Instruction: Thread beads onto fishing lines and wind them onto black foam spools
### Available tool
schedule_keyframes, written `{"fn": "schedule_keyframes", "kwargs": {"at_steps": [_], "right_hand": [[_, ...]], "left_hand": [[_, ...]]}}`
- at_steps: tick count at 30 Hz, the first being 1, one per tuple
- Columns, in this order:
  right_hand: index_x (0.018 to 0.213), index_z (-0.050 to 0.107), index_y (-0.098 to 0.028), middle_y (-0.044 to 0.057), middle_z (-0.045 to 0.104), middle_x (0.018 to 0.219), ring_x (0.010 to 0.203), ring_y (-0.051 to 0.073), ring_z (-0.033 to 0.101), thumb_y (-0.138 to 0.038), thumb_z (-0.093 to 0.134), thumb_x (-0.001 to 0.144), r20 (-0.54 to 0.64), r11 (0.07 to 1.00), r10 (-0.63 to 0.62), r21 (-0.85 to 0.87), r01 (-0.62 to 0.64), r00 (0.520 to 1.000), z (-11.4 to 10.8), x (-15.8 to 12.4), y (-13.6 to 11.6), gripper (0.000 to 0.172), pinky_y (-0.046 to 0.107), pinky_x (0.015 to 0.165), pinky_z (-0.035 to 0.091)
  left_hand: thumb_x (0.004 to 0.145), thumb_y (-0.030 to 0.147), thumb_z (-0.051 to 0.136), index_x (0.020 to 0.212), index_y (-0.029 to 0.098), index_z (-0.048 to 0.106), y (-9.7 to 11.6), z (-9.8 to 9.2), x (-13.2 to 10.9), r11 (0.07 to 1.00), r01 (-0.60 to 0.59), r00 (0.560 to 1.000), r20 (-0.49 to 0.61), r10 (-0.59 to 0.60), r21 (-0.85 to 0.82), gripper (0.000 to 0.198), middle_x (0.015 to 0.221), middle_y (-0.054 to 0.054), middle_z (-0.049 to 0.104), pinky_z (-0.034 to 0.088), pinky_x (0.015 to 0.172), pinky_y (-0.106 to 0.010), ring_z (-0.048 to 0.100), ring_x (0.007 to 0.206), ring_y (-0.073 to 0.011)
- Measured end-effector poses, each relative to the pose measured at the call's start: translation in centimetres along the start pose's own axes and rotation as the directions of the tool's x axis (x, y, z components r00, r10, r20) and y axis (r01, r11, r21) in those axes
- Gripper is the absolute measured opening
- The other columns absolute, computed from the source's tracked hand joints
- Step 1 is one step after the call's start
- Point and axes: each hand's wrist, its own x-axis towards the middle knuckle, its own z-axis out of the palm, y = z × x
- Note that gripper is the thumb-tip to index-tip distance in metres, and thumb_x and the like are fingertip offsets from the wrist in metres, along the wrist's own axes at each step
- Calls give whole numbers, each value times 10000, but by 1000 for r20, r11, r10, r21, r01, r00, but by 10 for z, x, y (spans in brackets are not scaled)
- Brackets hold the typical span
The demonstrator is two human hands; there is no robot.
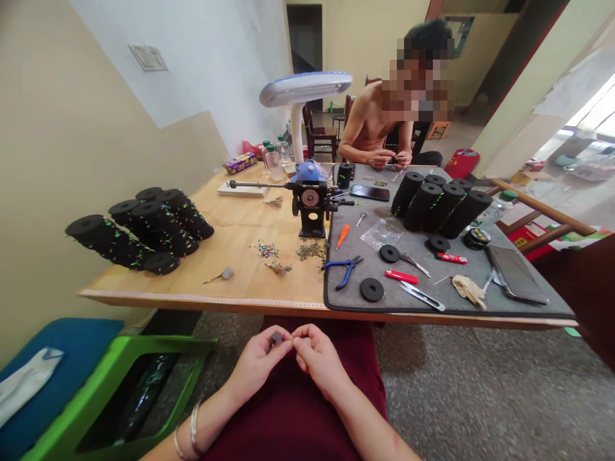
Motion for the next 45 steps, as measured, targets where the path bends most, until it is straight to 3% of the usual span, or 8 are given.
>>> {"fn": "schedule_keyframes", "kwargs": {"at_steps": [7, 12, 18, 21, 27, 34, 41, 45], "right_hand": [[669, 500, -185, -102, 421, 416, 354, 45, 289, -348, 626, 744, 32, 986, 69, -153, -64, 997, 7, -5, -6, 219, 194, 390, 176], [657, 471, -196, -109, 421, 387, 344, 41, 283, -291, 574, 750, 5, 991, 42, -131, -42, 999, 10, -4, -2, 168, 181, 387, 185], [622, 441, -207, -119, 396, 365, 331, 41, 287, -208, 500, 695, -52, 989, -3, -149, -5, 999, 11, -3, 1, 94, 175, 384, 212], [611, 439, -209, -121, 399, 360, 326, 41, 293, -177, 478, 657, -67, 987, -16, -163, 5, 998, 12, -3, 2, 68, 173, 378, 219], [594, 436, -211, -127, 383, 343, 308, 39, 278, -170, 485, 629, -80, 991, -8, -135, -3, 997, 8, -5, 2, 73, 171, 366, 208], [697, 453, -206, -79, 511, 398, 331, 55, 351, -367, 580, 756, -123, 1000, 20, -20, -23, 992, 5, -10, -9, 213, 172, 373, 205], [706, 478, -192, -22, 615, 505, 373, 66, 414, -451, 631, 754, -82, 997, 0, -72, -6, 997, 7, -8, -8, 304, 180, 394, 244], [696, 482, -191, -30, 605, 491, 380, 72, 431, -425, 619, 771, -54, 991, -43, -131, 35, 998, 6, -7, -6, 281, 191, 429, 309]], "left_hand": [[871, 323, 488, 847, 173, 594, -6, -3, 2, 998, -10, 1000, -24, 9, -57, 185, 584, 40, 492, 357, 534, -218, 445, 540, -115], [871, 318, 478, 921, 173, 599, -7, -2, 5, 997, -43, 998, -52, 39, -62, 195, 684, -6, 625, 434, 593, -252, 567, 608, -146], [836, 338, 562, 1030, 127, 577, -1, -3, 7, 915, 112, 990, -41, -138, -387, 287, 1013, -151, 693, 456, 651, -277, 659, 902, -246], [782, 324, 639, 1000, 113, 590, 1, -3, 10, 834, 149, 978, -45, -204, -531, 307, 1001, -160, 692, 442, 622, -258, 666, 914, -267], [654, 303, 765, 881, 112, 616, -2, -18, 21, 721, 111, 941, -161, -298, -684, 333, 715, -19, 626, 334, 472, -164, 580, 584, -93], [742, 381, 675, 793, 138, 602, 0, -41, 8, 854, 139, 966, -122, -228, -502, 258, 537, 73, 415, 263, 467, -181, 354, 470, -55], [761, 340, 658, 932, 150, 626, -2, -22, -6, 890, 200, 980, 84, -182, -409, 257, 591, 68, 404, 287, 518, -206, 351, 512, -70], [736, 346, 689, 900, 147, 636, 4, -12, 2, 907, 189, 981, 113, -157, -376, 263, 566, 77, 387, 267, 486, -201, 321, 484, -65]]}}
